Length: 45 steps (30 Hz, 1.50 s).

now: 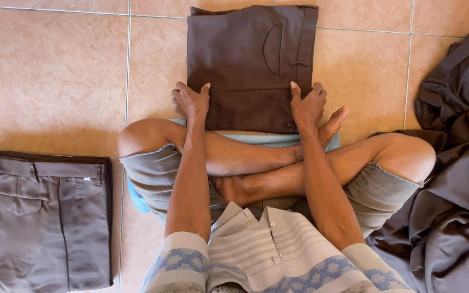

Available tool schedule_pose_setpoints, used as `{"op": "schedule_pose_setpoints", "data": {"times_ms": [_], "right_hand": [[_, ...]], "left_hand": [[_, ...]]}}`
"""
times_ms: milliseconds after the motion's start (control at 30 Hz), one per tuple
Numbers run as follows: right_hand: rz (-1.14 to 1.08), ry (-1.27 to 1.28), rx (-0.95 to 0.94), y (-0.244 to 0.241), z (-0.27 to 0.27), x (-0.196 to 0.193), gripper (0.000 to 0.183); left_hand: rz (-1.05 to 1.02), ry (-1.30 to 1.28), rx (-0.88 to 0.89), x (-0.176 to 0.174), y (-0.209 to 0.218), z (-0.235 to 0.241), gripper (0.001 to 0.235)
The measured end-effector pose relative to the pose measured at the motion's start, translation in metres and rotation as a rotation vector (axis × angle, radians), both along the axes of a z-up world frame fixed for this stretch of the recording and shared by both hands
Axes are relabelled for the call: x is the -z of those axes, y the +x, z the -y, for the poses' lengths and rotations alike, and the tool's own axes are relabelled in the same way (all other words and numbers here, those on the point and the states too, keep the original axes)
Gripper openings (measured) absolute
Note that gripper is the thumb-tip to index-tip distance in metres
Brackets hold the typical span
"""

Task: The person sits cross-legged on a tiled floor and folds a pair of brown trousers by hand. They unfold the garment, align the legs, fold the fabric in half lengthwise, and then fold it into a compact rectangle before placing it aside.

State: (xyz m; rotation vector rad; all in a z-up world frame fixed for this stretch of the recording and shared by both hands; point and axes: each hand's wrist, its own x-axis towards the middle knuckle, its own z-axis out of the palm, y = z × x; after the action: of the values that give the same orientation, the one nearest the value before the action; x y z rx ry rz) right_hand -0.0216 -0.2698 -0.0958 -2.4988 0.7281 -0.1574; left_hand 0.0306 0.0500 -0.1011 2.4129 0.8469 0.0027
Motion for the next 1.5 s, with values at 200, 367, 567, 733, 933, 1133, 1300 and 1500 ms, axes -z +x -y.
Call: {"op": "schedule_pose_setpoints", "data": {"times_ms": [200,367,567,733,933,1133,1300,1500], "right_hand": [[0.013,0.02,-0.016,-0.004,-0.008,-0.023,0.075],[-0.009,0.005,-0.017,0.001,-0.003,-0.006,0.07],[-0.003,0.069,-0.123,0.011,0.015,-0.006,0.066],[0.031,0.088,-0.17,0.017,0.028,0.007,0.058],[0.181,0.145,-0.17,0.038,0.037,0.003,0.041],[0.21,0.208,-0.171,0.064,0.015,-0.034,0.032],[0.242,0.312,-0.309,0.086,-0.04,-0.085,0.03],[0.279,0.373,-0.523,0.107,-0.129,-0.148,0.03]], "left_hand": [[-0.036,-0.025,0.006,-0.028,-0.006,0.006,0.07],[-0.062,-0.004,0.021,-0.029,-0.002,0.007,0.071],[0.011,-0.17,0.057,0.004,0.009,-0.005,0.064],[-0.002,-0.21,0.097,-0.009,0.008,0.0,0.054],[0.085,-0.355,0.109,-0.018,0.007,-0.001,0.061],[0.125,-0.431,0.042,-0.034,0.012,-0.024,0.066],[0.323,-0.507,-0.075,-0.106,-0.016,-0.062,0.068],[0.421,-0.471,-0.229,-0.187,-0.066,-0.135,0.068]]}}
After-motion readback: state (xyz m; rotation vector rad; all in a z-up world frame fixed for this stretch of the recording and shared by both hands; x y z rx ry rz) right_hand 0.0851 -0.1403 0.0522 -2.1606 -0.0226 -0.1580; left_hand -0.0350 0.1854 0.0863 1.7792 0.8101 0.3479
